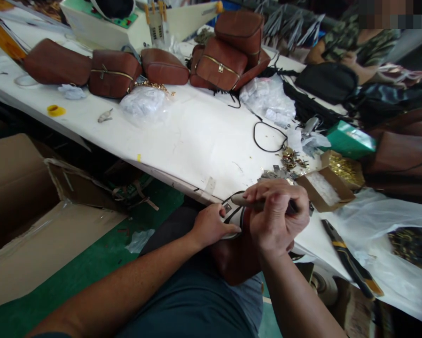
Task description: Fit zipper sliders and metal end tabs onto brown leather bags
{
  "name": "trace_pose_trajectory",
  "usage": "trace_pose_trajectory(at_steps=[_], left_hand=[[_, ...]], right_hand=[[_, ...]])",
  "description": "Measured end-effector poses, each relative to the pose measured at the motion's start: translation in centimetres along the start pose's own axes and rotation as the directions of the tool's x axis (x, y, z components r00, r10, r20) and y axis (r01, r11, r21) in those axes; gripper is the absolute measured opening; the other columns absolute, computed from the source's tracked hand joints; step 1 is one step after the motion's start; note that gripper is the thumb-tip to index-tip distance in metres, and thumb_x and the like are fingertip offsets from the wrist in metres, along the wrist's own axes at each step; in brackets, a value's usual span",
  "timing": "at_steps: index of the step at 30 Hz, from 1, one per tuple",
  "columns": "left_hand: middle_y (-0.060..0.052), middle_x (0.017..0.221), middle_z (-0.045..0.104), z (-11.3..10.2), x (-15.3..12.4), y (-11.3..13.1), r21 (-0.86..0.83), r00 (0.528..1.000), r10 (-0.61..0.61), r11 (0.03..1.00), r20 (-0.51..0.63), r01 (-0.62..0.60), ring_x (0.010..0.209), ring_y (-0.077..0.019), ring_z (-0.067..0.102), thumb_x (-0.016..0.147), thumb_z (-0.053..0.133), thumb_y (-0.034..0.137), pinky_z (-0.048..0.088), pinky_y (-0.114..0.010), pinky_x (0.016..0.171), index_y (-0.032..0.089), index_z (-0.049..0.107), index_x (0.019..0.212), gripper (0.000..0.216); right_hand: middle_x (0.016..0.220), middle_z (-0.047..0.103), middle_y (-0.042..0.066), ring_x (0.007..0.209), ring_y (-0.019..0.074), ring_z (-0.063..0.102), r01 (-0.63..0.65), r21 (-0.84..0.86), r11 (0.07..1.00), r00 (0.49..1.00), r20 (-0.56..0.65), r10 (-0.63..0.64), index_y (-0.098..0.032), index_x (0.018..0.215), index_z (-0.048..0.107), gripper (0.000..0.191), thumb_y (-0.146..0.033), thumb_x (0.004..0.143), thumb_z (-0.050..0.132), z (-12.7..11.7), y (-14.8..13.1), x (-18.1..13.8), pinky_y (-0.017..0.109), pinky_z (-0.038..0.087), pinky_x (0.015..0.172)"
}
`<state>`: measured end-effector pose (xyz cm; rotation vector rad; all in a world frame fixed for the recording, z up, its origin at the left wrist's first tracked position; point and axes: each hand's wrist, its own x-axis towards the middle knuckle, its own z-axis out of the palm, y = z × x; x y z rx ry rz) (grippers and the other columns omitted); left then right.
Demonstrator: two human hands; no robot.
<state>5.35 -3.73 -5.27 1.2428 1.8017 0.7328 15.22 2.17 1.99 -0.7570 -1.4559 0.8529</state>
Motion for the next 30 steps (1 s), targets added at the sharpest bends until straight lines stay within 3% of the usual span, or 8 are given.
trace_pose_trajectory(at_steps=[5,9,13,18,21,26,28,30], left_hand=[[0.003,0.074,0.060,-0.2,-0.2,0.2,0.005,0.999,-0.028,1.000,0.014,0.028,0.065,-0.0164,0.055,0.065,0.084,0.052,0.029,-0.028,0.058,0.023,0.052,0.080,0.046],[0.003,0.075,0.062,-0.1,-0.1,-0.1,0.033,1.000,-0.026,0.999,-0.004,0.027,0.068,-0.0175,0.057,0.063,0.086,0.052,0.029,-0.028,0.059,0.023,0.053,0.082,0.048],[0.001,0.080,0.065,0.0,-0.3,0.0,0.057,0.999,0.026,0.998,0.018,-0.027,0.072,-0.0179,0.060,0.072,0.081,0.041,0.033,-0.027,0.064,0.022,0.054,0.082,0.035],[0.004,0.078,0.059,-2.0,-1.2,0.8,0.195,0.986,0.165,0.967,0.023,-0.166,0.072,-0.0179,0.057,0.077,0.077,0.046,0.033,-0.027,0.067,0.023,0.046,0.084,0.039],[0.003,0.083,0.061,-5.0,-1.4,1.9,0.420,0.936,0.337,0.838,0.105,-0.349,0.075,-0.0191,0.058,0.081,0.074,0.046,0.033,-0.028,0.067,0.024,0.047,0.088,0.036],[0.002,0.086,0.063,-9.1,-1.2,4.1,0.609,0.801,0.409,0.521,0.437,-0.598,0.075,-0.0212,0.061,0.084,0.071,0.034,0.032,-0.031,0.069,0.024,0.049,0.087,0.024],[0.001,0.089,0.064,-9.6,-0.8,4.4,0.585,0.739,0.373,0.453,0.561,-0.672,0.079,-0.0222,0.062,0.084,0.070,0.031,0.034,-0.031,0.072,0.024,0.051,0.085,0.020],[0.001,0.092,0.065,-9.7,-0.4,4.2,0.561,0.702,0.342,0.427,0.625,-0.709,0.083,-0.0227,0.063,0.084,0.069,0.030,0.035,-0.031,0.074,0.024,0.052,0.083,0.018]], right_hand=[[0.069,0.058,-0.001,0.065,0.0172,0.057,-0.137,-0.203,0.970,0.981,0.110,0.161,-0.025,0.075,0.056,0.035,-0.046,0.102,0.058,-0.3,0.8,-0.4,0.035,0.048,0.069],[0.073,0.059,0.000,0.069,0.0178,0.058,-0.109,-0.119,0.987,0.992,0.058,0.116,-0.025,0.079,0.056,0.035,-0.050,0.103,0.054,-0.2,1.1,-0.7,0.035,0.049,0.072],[0.067,0.057,-0.001,0.062,0.0161,0.054,-0.172,-0.160,0.972,0.967,0.160,0.198,-0.024,0.075,0.054,0.036,-0.048,0.102,0.057,-0.1,0.2,-1.6,0.033,0.046,0.065],[0.071,0.059,0.000,0.067,0.0161,0.055,-0.018,-0.279,0.960,1.000,0.016,0.024,-0.024,0.076,0.055,0.038,-0.051,0.103,0.053,-2.8,-3.2,0.9,0.031,0.045,0.068],[0.076,0.061,0.000,0.071,0.0158,0.055,-0.016,-0.555,0.832,1.000,-0.022,0.004,-0.023,0.081,0.060,0.038,-0.054,0.102,0.055,-5.4,-3.1,3.3,0.030,0.043,0.070],[0.110,0.070,0.009,0.102,0.0252,0.062,-0.009,-0.871,0.492,0.920,0.185,0.344,-0.022,0.111,0.070,0.034,-0.051,0.095,0.069,-8.6,2.1,4.3,0.035,0.046,0.087],[0.122,0.068,0.013,0.117,0.0307,0.058,0.002,-0.884,0.468,0.934,0.169,0.315,-0.022,0.128,0.067,0.046,-0.047,0.090,0.077,-9.9,3.5,2.8,0.042,0.045,0.098],[0.128,0.067,0.012,0.123,0.0310,0.056,-0.034,-0.844,0.535,0.981,0.075,0.181,-0.024,0.135,0.065,0.048,-0.041,0.091,0.076,-11.8,3.8,-0.2,0.045,0.043,0.105]])
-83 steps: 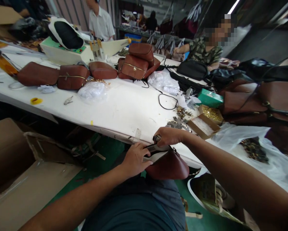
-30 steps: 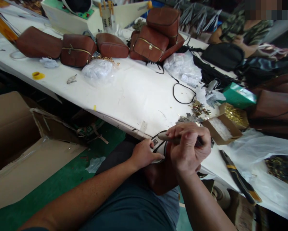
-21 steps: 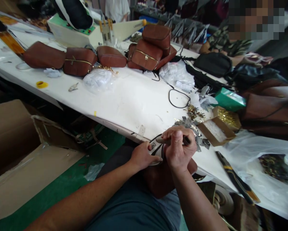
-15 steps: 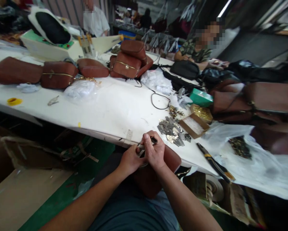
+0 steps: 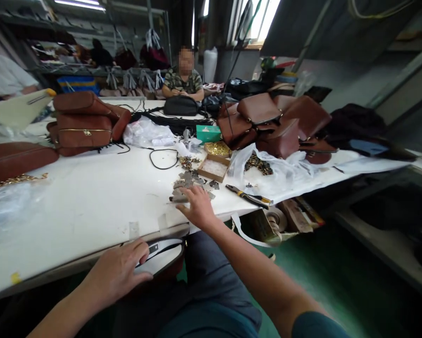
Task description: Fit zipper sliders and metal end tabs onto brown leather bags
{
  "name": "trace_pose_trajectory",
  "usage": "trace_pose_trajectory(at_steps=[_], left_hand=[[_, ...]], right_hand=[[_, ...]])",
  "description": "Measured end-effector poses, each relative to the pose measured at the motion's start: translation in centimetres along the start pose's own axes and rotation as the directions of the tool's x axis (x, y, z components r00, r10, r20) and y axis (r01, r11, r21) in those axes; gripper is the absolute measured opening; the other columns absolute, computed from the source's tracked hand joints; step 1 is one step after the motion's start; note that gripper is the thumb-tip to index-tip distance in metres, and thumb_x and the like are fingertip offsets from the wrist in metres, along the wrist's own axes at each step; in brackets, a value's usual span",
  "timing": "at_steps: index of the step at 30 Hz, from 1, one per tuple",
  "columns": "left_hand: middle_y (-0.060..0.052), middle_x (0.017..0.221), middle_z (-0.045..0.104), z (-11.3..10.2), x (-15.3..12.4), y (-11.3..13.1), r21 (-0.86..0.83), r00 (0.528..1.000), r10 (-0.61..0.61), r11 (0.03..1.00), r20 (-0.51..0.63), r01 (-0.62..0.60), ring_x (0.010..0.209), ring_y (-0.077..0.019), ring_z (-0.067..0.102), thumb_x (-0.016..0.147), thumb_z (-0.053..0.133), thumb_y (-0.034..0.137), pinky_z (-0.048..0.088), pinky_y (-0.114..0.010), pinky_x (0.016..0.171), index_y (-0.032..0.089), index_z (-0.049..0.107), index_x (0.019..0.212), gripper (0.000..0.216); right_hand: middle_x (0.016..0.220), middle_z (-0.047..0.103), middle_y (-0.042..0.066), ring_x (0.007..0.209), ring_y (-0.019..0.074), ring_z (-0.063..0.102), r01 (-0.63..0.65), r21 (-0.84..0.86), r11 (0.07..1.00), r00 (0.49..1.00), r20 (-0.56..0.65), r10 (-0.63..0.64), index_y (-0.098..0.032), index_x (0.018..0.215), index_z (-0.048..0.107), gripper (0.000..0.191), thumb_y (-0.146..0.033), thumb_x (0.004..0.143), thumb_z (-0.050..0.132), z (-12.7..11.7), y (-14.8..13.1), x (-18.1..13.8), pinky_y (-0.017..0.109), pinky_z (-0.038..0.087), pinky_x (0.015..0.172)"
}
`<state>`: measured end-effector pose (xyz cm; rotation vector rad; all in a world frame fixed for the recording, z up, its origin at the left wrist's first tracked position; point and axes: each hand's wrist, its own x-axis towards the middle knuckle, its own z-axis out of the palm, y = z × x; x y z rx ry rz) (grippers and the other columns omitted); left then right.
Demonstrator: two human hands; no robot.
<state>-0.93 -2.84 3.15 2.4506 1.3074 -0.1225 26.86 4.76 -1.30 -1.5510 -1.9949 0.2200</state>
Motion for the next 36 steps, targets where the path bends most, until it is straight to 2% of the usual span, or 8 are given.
trace_pose_trajectory(at_steps=[2,4,6,9,14,23,29,36], left_hand=[[0.001,0.091,0.065,0.3,0.1,-0.3,-0.016,1.000,0.002,1.000,0.008,-0.002,0.082,-0.0220,0.062,0.084,0.070,0.032,0.036,-0.031,0.074,0.023,0.051,0.082,0.021],[0.002,0.087,0.063,0.5,0.1,-0.5,-0.044,1.000,-0.005,0.999,-0.006,0.004,0.078,-0.0207,0.060,0.082,0.073,0.035,0.036,-0.031,0.074,0.023,0.050,0.082,0.026],[0.003,0.084,0.061,0.7,0.2,-0.3,-0.074,1.000,0.015,0.997,-0.018,-0.016,0.075,-0.0193,0.058,0.080,0.076,0.037,0.036,-0.031,0.074,0.023,0.048,0.081,0.032],[0.003,0.084,0.061,1.0,0.9,0.5,-0.103,0.996,0.094,0.990,0.012,-0.092,0.076,-0.0188,0.058,0.077,0.079,0.034,0.035,-0.030,0.072,0.023,0.047,0.079,0.034],[0.001,0.092,0.062,1.9,2.4,1.8,-0.076,0.983,0.183,0.981,0.015,-0.181,0.084,-0.0216,0.060,0.078,0.082,0.034,0.035,-0.032,0.074,0.023,0.051,0.084,0.033],[0.000,0.097,0.063,1.5,2.8,2.0,-0.076,0.985,0.170,0.983,0.012,-0.168,0.090,-0.0234,0.062,0.078,0.085,0.032,0.038,-0.033,0.077,0.022,0.055,0.088,0.033],[0.000,0.097,0.064,1.0,3.1,2.2,-0.088,0.987,0.156,0.984,0.039,-0.153,0.090,-0.0229,0.062,0.079,0.084,0.034,0.039,-0.033,0.079,0.023,0.056,0.088,0.031],[0.000,0.097,0.065,0.8,2.9,2.4,-0.084,0.987,0.156,0.985,0.029,-0.153,0.090,-0.0222,0.062,0.079,0.084,0.034,0.040,-0.032,0.079,0.022,0.057,0.088,0.031]], right_hand=[[0.125,0.068,0.011,0.121,0.0286,0.058,-0.084,0.166,0.983,0.974,-0.197,0.116,-0.026,0.127,0.070,0.035,-0.037,0.094,0.070,-1.0,2.4,-4.3,0.044,0.043,0.107],[0.114,0.071,0.010,0.115,0.0291,0.061,-0.286,0.359,0.888,0.861,-0.311,0.403,-0.024,0.109,0.075,0.026,-0.040,0.090,0.071,-2.3,5.5,-8.7,0.045,0.044,0.106],[0.106,0.072,0.010,0.109,0.0307,0.061,-0.465,0.495,0.734,0.702,-0.299,0.647,-0.021,0.099,0.075,0.031,-0.048,0.084,0.075,-3.3,9.0,-12.3,0.046,0.045,0.103],[0.087,0.071,0.008,0.089,0.0278,0.063,-0.567,0.582,0.583,0.604,-0.188,0.774,-0.018,0.090,0.073,0.041,-0.058,0.081,0.074,-3.3,13.0,-15.1,0.042,0.049,0.085],[0.079,0.068,0.001,0.079,0.0196,0.062,-0.535,0.739,0.409,0.606,-0.001,0.795,-0.021,0.079,0.068,0.045,-0.065,0.076,0.078,-1.6,15.5,-15.0,0.032,0.050,0.077],[0.074,0.065,-0.001,0.059,0.0129,0.054,-0.500,0.852,0.156,0.636,0.239,0.734,-0.019,0.081,0.067,0.049,-0.063,0.069,0.085,-2.5,15.0,-14.9,0.027,0.045,0.058],[0.070,0.064,-0.002,0.062,0.0112,0.054,-0.517,0.850,0.100,0.633,0.301,0.713,-0.018,0.077,0.070,0.038,-0.048,0.068,0.091,-3.6,14.6,-15.3,0.024,0.043,0.058],[0.076,0.070,0.001,0.064,0.0169,0.064,-0.539,0.839,0.076,0.611,0.328,0.720,-0.022,0.074,0.061,0.043,-0.053,0.063,0.089,-3.2,14.4,-15.0,0.029,0.050,0.059]])
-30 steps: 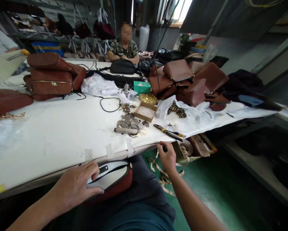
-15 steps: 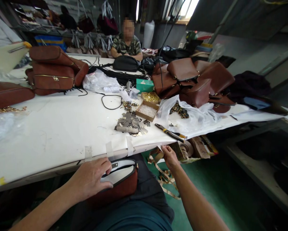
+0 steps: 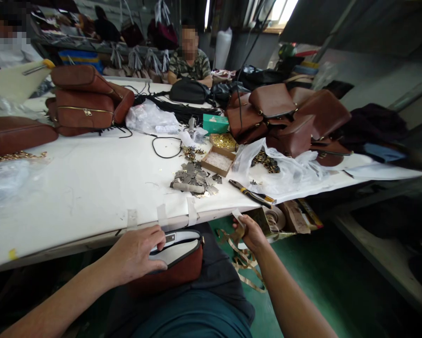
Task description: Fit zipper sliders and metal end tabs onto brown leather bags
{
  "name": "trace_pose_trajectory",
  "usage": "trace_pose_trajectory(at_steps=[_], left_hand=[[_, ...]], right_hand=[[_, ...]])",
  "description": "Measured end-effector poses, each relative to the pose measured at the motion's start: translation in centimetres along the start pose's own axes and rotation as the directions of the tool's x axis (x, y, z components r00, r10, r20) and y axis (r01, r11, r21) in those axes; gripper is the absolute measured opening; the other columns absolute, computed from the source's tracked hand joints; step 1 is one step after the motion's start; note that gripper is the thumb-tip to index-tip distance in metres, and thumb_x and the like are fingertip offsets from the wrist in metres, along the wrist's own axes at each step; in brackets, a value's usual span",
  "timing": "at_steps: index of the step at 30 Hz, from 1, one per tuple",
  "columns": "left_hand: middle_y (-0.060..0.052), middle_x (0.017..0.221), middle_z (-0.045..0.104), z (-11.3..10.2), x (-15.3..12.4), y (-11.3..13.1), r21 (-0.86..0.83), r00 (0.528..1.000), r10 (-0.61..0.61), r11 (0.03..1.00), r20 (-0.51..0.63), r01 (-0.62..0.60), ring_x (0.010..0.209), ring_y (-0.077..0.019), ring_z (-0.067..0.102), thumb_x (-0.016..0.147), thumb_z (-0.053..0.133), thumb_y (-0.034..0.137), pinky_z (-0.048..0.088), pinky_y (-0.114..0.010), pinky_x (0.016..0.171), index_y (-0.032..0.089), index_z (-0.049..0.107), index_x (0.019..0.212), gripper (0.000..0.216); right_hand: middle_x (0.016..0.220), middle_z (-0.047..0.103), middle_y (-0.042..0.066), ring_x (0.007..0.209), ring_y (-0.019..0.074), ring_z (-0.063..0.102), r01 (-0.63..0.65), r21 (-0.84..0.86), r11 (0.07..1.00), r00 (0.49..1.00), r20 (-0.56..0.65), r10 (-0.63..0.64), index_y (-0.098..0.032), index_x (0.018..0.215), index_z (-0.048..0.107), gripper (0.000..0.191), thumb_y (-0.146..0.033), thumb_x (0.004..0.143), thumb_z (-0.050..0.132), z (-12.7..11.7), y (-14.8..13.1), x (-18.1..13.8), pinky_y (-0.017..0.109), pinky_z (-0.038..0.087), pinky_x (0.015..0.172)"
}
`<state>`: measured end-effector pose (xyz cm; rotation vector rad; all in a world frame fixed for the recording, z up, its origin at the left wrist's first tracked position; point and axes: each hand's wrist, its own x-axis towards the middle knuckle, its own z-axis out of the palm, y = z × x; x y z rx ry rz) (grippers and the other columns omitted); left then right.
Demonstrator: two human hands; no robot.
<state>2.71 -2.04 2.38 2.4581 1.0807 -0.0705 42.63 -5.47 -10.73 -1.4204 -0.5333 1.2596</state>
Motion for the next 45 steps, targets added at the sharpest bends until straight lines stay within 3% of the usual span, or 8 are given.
trace_pose_trajectory(at_steps=[8,18,20,23,28,34,38,45], left_hand=[[0.000,0.097,0.065,0.0,-0.2,0.0,-0.009,1.000,-0.016,1.000,-0.005,0.016,0.090,-0.0225,0.063,0.078,0.084,0.037,0.041,-0.033,0.078,0.022,0.059,0.089,0.031],[0.001,0.096,0.067,0.5,0.2,-0.9,-0.020,0.998,-0.012,1.000,-0.058,0.011,0.085,-0.0210,0.062,0.077,0.083,0.042,0.038,-0.030,0.073,0.024,0.058,0.089,0.034],[0.001,0.093,0.067,0.3,0.4,-1.1,-0.017,0.998,-0.034,0.999,-0.056,0.033,0.083,-0.0210,0.062,0.075,0.084,0.046,0.037,-0.030,0.070,0.024,0.057,0.089,0.038],[0.002,0.089,0.068,-0.2,0.9,-1.1,-0.026,0.997,-0.077,0.997,-0.031,0.076,0.080,-0.0212,0.062,0.072,0.086,0.052,0.035,-0.029,0.066,0.024,0.056,0.091,0.045],[-0.002,0.094,0.072,-0.3,0.9,-1.1,-0.057,0.982,-0.187,0.981,-0.029,0.186,0.083,-0.0261,0.069,0.068,0.086,0.059,0.040,-0.029,0.068,0.024,0.058,0.108,0.059],[-0.011,0.132,0.071,0.7,0.2,-1.9,-0.117,0.981,-0.167,0.981,-0.095,0.156,0.117,-0.0322,0.070,0.072,0.085,0.056,0.050,-0.036,0.096,0.024,0.037,0.155,0.100],[-0.007,0.140,0.068,0.9,0.2,-2.5,-0.126,0.992,-0.074,0.990,-0.106,0.061,0.127,-0.0294,0.065,0.079,0.080,0.057,0.048,-0.037,0.107,0.025,0.057,0.142,0.074],[-0.007,0.117,0.078,-0.2,1.0,-1.8,-0.081,0.992,-0.088,0.993,-0.093,0.080,0.106,-0.0274,0.073,0.097,0.060,0.046,0.053,-0.035,0.090,0.025,0.067,0.124,0.035]], right_hand=[[0.081,0.074,0.002,0.068,0.0180,0.063,0.050,-0.246,0.968,0.997,-0.040,-0.062,-0.019,0.090,0.078,0.046,-0.055,0.064,0.090,-0.7,-1.3,-0.5,0.029,0.046,0.063],[0.063,0.065,0.000,0.058,0.0154,0.050,0.102,-0.548,0.830,0.976,-0.108,-0.191,-0.019,0.074,0.075,0.043,-0.061,0.071,0.083,0.4,-3.9,-3.2,0.029,0.034,0.056],[0.062,0.063,0.000,0.058,0.0153,0.048,0.149,-0.606,0.781,0.970,-0.065,-0.235,-0.020,0.075,0.074,0.041,-0.060,0.075,0.081,1.9,-5.1,-5.0,0.029,0.033,0.055],[0.068,0.066,0.001,0.062,0.0168,0.053,0.336,-0.663,0.668,0.939,0.181,-0.293,-0.021,0.077,0.074,0.038,-0.059,0.084,0.076,6.7,-7.1,-7.8,0.029,0.036,0.058],[0.076,0.073,0.001,0.072,0.0178,0.062,0.630,-0.629,0.456,0.769,0.589,-0.248,-0.023,0.078,0.074,0.025,-0.044,0.092,0.072,16.2,-7.3,-9.9,0.028,0.039,0.067],[0.089,0.078,0.001,0.080,0.0193,0.066,0.696,-0.707,0.123,0.715,0.668,-0.206,-0.026,0.087,0.076,0.016,-0.037,0.096,0.070,19.4,-4.4,-9.4,0.029,0.035,0.072],[0.087,0.078,0.002,0.077,0.0200,0.065,0.646,-0.762,0.038,0.752,0.627,-0.203,-0.026,0.084,0.075,0.020,-0.040,0.096,0.069,19.5,-4.0,-9.5,0.030,0.032,0.070],[0.088,0.078,0.002,0.076,0.0199,0.064,0.632,-0.774,0.029,0.759,0.611,-0.223,-0.026,0.087,0.075,0.021,-0.044,0.096,0.068,19.3,-4.3,-9.9,0.031,0.032,0.069]])
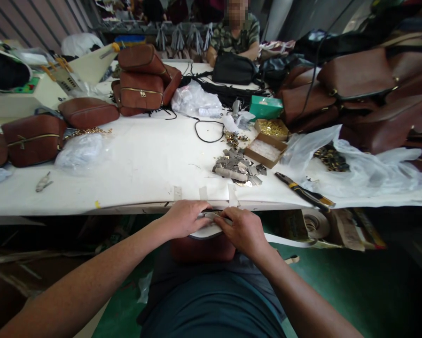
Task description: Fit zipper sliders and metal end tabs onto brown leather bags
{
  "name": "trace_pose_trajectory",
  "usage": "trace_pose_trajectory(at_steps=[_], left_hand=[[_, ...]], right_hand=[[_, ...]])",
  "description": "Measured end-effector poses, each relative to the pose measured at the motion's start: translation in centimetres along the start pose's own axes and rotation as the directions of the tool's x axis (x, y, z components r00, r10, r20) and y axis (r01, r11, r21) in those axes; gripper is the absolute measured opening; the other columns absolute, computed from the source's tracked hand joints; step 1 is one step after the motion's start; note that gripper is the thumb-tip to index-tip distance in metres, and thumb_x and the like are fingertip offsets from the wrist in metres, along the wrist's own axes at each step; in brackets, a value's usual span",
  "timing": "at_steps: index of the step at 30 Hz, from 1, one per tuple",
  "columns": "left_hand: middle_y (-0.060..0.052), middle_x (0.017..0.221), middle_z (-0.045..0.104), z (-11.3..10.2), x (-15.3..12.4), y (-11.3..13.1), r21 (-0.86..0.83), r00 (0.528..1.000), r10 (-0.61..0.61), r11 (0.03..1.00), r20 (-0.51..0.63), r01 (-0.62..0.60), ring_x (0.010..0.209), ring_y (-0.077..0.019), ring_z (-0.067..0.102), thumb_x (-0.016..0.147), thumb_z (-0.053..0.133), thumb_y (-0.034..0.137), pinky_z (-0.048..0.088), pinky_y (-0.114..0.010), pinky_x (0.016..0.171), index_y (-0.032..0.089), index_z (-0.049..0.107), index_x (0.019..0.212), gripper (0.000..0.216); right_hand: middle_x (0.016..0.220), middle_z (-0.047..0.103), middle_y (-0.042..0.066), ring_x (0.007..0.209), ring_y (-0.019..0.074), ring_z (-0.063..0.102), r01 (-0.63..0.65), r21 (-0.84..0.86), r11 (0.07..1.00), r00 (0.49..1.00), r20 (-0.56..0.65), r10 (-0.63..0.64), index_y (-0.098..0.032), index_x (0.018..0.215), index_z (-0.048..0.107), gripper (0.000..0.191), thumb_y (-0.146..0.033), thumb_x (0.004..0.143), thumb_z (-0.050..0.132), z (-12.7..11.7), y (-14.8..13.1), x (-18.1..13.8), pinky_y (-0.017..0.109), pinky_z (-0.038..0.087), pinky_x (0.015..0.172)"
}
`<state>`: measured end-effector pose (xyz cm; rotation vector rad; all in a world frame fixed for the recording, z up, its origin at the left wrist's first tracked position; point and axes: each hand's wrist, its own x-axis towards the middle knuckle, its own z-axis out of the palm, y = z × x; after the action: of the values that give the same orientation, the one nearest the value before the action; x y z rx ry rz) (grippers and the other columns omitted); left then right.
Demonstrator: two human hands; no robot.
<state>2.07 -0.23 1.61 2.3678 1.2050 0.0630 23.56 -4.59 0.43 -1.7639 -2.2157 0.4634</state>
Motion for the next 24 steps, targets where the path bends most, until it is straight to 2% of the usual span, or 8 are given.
trace_pose_trajectory(at_steps=[4,7,11,18,24], left_hand=[[-0.006,0.103,0.079,-0.9,0.9,1.2,0.128,0.998,-0.014,0.992,0.057,0.006,0.093,-0.0266,0.074,0.097,0.058,0.037,0.051,-0.033,0.079,0.026,0.068,0.116,0.025],[-0.008,0.098,0.079,-1.1,1.4,2.0,0.205,0.997,-0.038,0.979,0.073,0.022,0.088,-0.0273,0.074,0.095,0.058,0.038,0.051,-0.033,0.075,0.025,0.067,0.117,0.027],[-0.009,0.099,0.079,-0.5,1.7,2.4,0.212,0.998,-0.045,0.977,0.053,0.033,0.090,-0.0301,0.075,0.096,0.057,0.046,0.051,-0.035,0.076,0.025,0.069,0.117,0.032],[-0.007,0.093,0.080,-0.3,2.0,2.8,0.233,0.996,-0.081,0.970,0.044,0.069,0.086,-0.0284,0.075,0.096,0.056,0.047,0.051,-0.035,0.075,0.027,0.075,0.104,0.029],[-0.007,0.093,0.079,-0.3,2.0,4.6,0.250,0.998,0.025,0.967,0.066,-0.040,0.085,-0.0292,0.075,0.097,0.050,0.031,0.048,-0.037,0.071,0.025,0.071,0.095,0.022]], right_hand=[[0.092,0.078,0.002,0.079,0.0197,0.065,0.015,0.015,1.000,1.000,0.011,-0.015,-0.027,0.093,0.077,0.021,-0.043,0.099,0.065,-0.2,0.2,-0.2,0.031,0.033,0.070],[0.090,0.077,0.002,0.078,0.0197,0.064,0.018,-0.008,1.000,1.000,-0.003,-0.018,-0.026,0.089,0.076,0.023,-0.042,0.100,0.064,-0.1,0.3,-0.2,0.032,0.033,0.071],[0.085,0.076,0.002,0.075,0.0190,0.063,0.008,-0.008,1.000,0.999,-0.033,-0.008,-0.024,0.083,0.072,0.025,-0.043,0.098,0.066,0.1,0.8,-0.4,0.032,0.031,0.069],[0.082,0.077,0.002,0.074,0.0193,0.063,0.005,-0.013,1.000,1.000,-0.012,-0.005,-0.025,0.082,0.072,0.024,-0.044,0.097,0.069,0.0,1.0,-0.7,0.032,0.030,0.066],[0.083,0.078,0.005,0.076,0.0222,0.067,0.091,-0.057,0.994,0.993,0.084,-0.086,-0.023,0.082,0.074,0.019,-0.030,0.097,0.064,-0.4,0.6,-0.6,0.032,0.033,0.067]])
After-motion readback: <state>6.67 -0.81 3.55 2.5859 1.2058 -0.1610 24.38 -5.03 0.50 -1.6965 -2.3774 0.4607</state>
